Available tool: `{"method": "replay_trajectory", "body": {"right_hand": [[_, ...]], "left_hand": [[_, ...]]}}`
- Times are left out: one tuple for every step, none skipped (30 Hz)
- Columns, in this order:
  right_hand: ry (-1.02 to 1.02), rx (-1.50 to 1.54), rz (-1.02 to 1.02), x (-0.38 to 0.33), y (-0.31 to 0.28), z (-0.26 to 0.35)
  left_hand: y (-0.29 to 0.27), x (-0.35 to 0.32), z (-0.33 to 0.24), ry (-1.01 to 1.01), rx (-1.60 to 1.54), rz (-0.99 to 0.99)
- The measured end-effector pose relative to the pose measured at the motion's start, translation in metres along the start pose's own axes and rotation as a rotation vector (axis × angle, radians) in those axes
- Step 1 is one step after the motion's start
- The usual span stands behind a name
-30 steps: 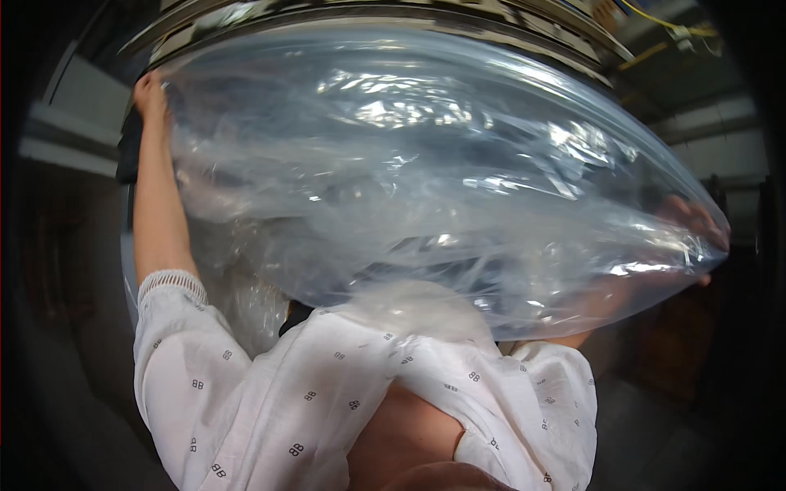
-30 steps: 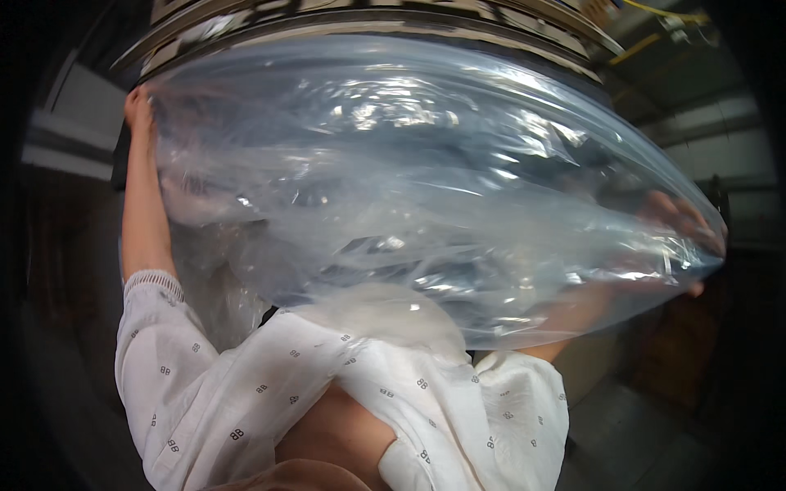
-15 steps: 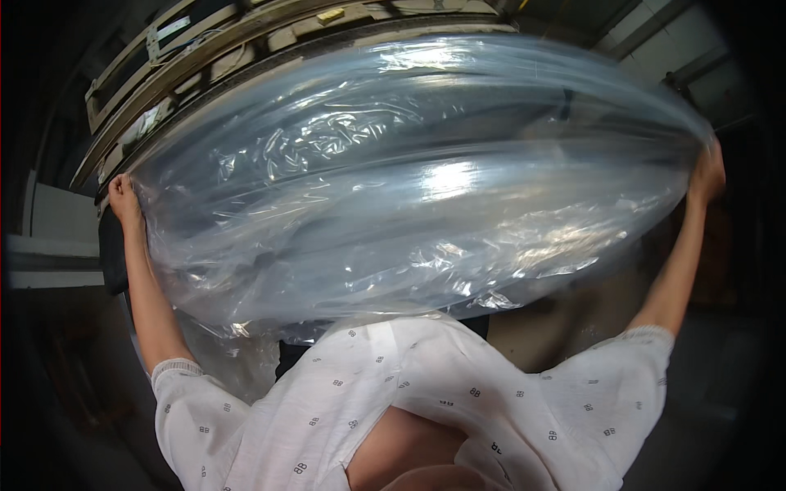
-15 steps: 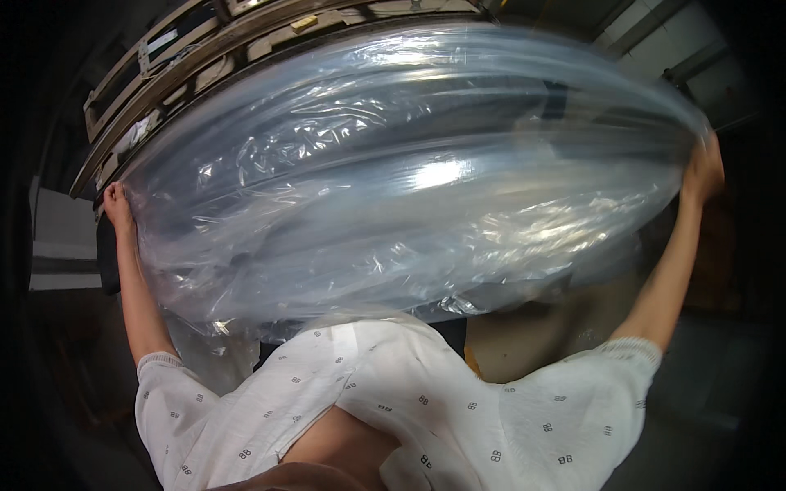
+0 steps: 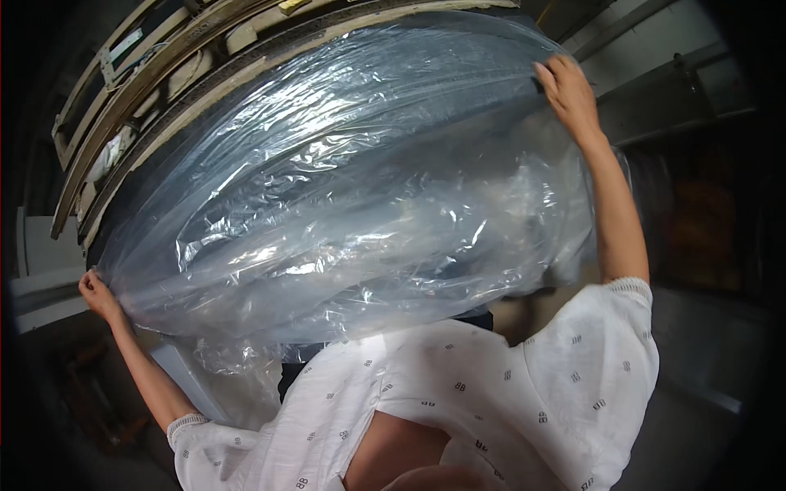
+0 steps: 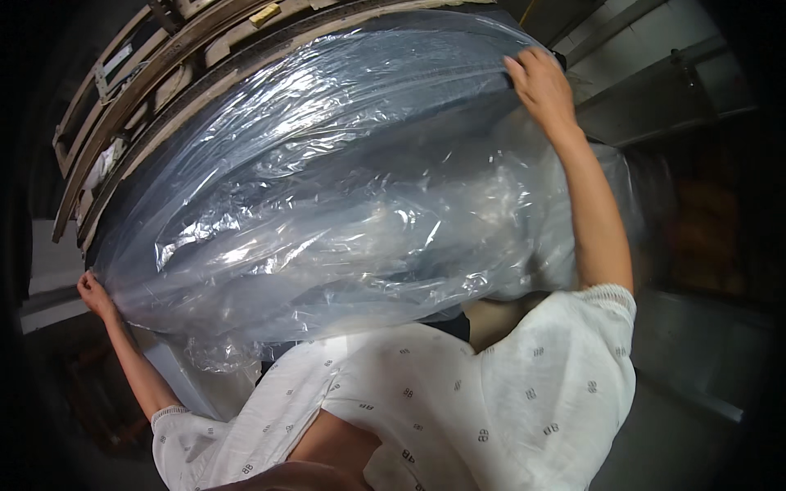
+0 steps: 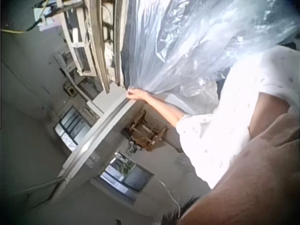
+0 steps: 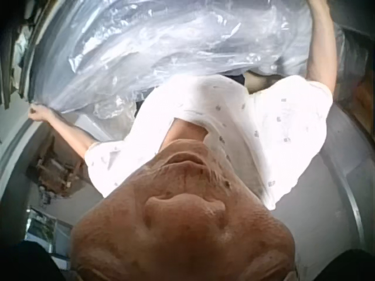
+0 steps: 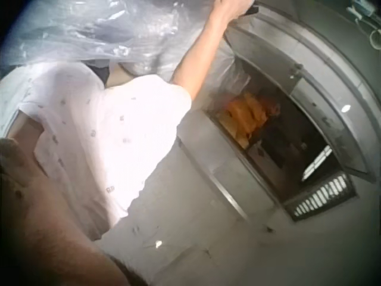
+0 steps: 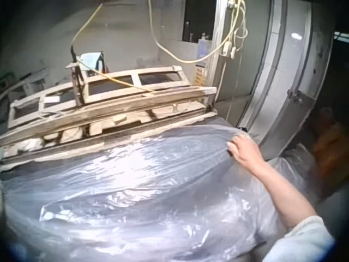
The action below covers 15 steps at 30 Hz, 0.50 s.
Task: Wrapping a large foam industrial part in a protective plastic sheet and securing the edges.
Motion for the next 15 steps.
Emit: {"method": "replay_trajectory", "body": {"right_hand": [[-0.055,0.104,-0.158,0.010,0.009,0.014],[0.017,0.212,-0.184,0.020,0.018,0.038],[-0.028,0.236,-0.266,0.030,0.019,0.051],[-0.099,0.195,-0.401,0.038,0.019,0.061],[-0.128,0.035,-0.530,0.045,0.020,0.072],[-0.158,-0.123,-0.658,0.052,0.019,0.081],[-0.156,-0.128,-0.652,0.057,0.017,0.087],[-0.271,-0.076,-0.576,0.062,0.015,0.094],[-0.384,-0.021,-0.499,0.064,0.016,0.098],[-0.383,-0.028,-0.495,0.064,0.023,0.092],[-0.094,0.280,-0.257,0.067,0.040,0.078],[0.200,0.576,-0.010,0.068,0.056,0.066],[0.244,0.610,-0.020,0.072,0.062,0.067],[0.239,0.617,-0.015,0.070,0.066,0.068],[0.239,0.486,0.046,0.068,0.069,0.070]], "left_hand": [[-0.004,0.010,0.028,-0.048,-0.059,-0.042],[-0.019,0.028,0.063,-0.088,-0.103,-0.097],[-0.009,0.032,0.072,-0.114,-0.066,-0.098],[0.002,0.033,0.077,-0.119,-0.083,-0.093],[0.005,0.034,0.082,-0.133,-0.150,-0.084],[0.007,0.035,0.088,-0.145,-0.214,-0.077],[0.007,0.034,0.090,-0.110,-0.200,-0.077],[0.007,0.033,0.092,-0.109,-0.200,-0.071],[0.005,0.031,0.094,-0.148,-0.209,-0.082],[0.008,0.029,0.090,-0.190,-0.225,-0.092],[0.007,0.028,0.086,-0.192,-0.223,-0.088],[0.006,0.030,0.082,-0.199,-0.230,-0.056],[0.001,0.030,0.079,-0.209,-0.231,-0.029],[-0.004,0.028,0.075,-0.212,-0.222,-0.032],[-0.008,0.027,0.072,-0.224,-0.276,0.030]]}}
Point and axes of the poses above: each hand's wrist, its own x-axis towards the middle knuckle, its own y-axis out of the palm, z = x × y, the point moved 1 cm from there along x, towards the middle knuckle, and after that the axes turned 7 degrees about -z, right-handed, at the moved point
